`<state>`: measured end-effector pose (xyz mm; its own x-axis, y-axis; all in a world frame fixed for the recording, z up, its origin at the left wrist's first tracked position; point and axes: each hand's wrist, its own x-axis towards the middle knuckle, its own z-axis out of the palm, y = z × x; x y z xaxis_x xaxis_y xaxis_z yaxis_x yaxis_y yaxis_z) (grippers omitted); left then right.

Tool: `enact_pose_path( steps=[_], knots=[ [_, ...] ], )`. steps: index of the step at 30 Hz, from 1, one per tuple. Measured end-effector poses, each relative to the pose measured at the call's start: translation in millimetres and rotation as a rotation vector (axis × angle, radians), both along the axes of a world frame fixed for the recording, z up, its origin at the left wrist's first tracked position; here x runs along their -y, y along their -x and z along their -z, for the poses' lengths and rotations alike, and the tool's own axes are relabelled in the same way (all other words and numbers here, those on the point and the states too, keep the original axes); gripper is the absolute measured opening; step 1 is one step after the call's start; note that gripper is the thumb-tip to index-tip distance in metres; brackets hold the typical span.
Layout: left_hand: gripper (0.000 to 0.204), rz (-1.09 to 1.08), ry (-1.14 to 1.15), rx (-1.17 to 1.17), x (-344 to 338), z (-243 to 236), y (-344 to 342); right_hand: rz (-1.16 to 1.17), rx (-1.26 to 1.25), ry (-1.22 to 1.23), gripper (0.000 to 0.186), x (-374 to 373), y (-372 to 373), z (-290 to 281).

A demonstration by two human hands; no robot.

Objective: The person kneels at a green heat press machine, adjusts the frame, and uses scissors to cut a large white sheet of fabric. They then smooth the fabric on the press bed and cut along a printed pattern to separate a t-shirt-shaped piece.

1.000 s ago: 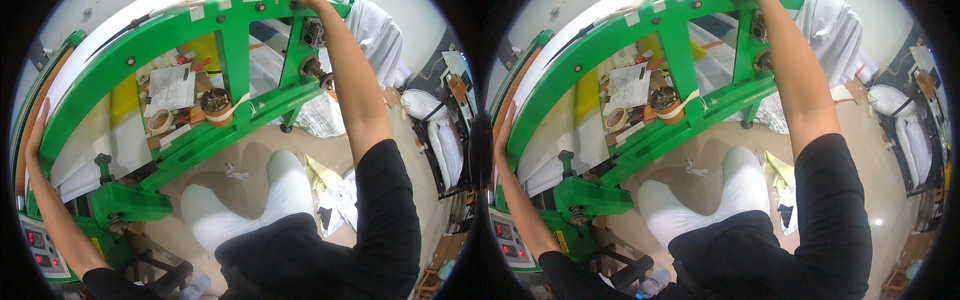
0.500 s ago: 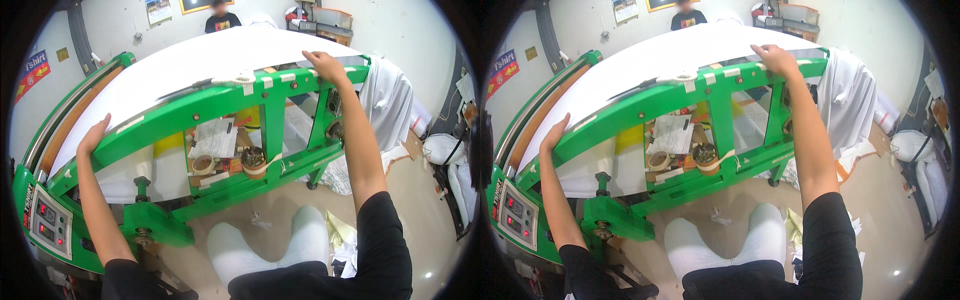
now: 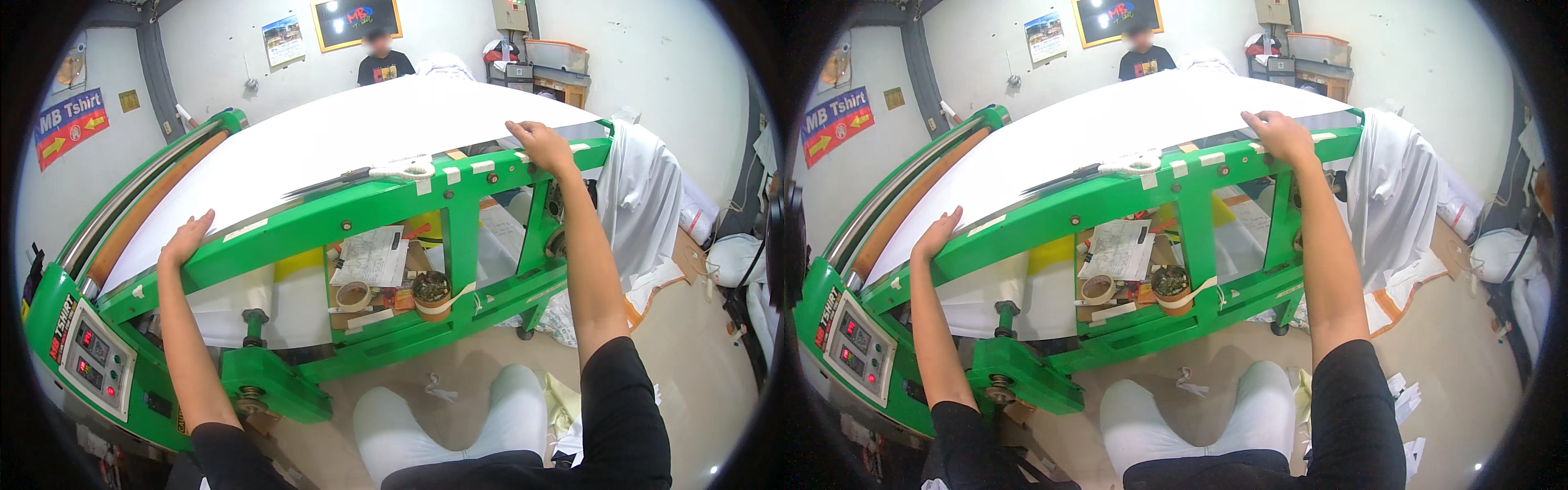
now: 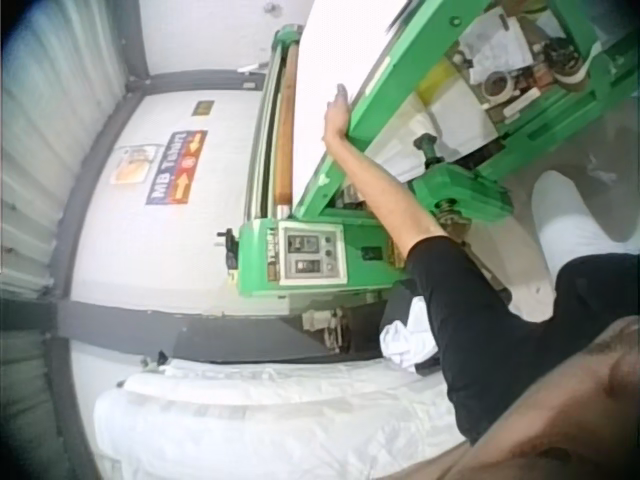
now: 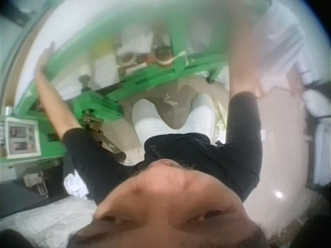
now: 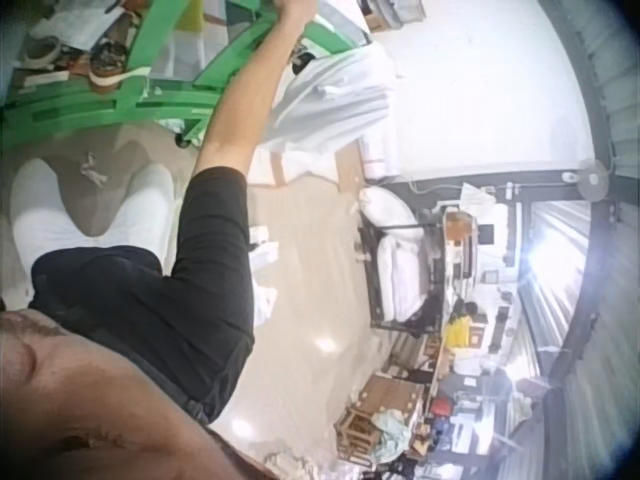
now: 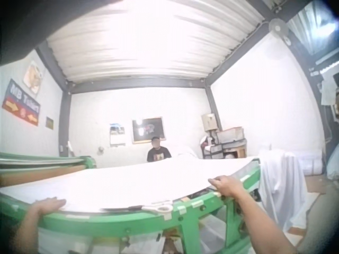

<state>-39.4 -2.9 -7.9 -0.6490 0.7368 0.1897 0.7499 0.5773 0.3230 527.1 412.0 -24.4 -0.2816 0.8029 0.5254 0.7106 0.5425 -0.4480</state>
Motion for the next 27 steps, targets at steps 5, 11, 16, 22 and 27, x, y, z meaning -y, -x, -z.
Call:
enact_pose_path(
  steps=[5, 11, 16, 22, 27],
  knots=[
    [0.097, -0.005, 0.000, -0.004, 3, 0, 16, 0.003, -0.010, -0.028, 0.070, 1, 2, 1],
    [0.101, -0.056, 0.001, 0.001, 3, -6, -11, -0.014, -0.016, 0.011, 0.069, 8, 1, -2],
    [0.098, 0.009, -0.029, -0.003, 0, -3, -7, 0.017, -0.003, -0.102, 0.067, -8, -1, 3],
    [0.099, -0.023, -0.011, 0.002, 2, -3, 0, -0.025, -0.017, 0.014, 0.068, 9, 1, -2],
    [0.101, -0.040, 0.006, -0.027, 0, 1, 8, 0.004, -0.002, -0.047, 0.068, -1, 0, 1]
  ],
)
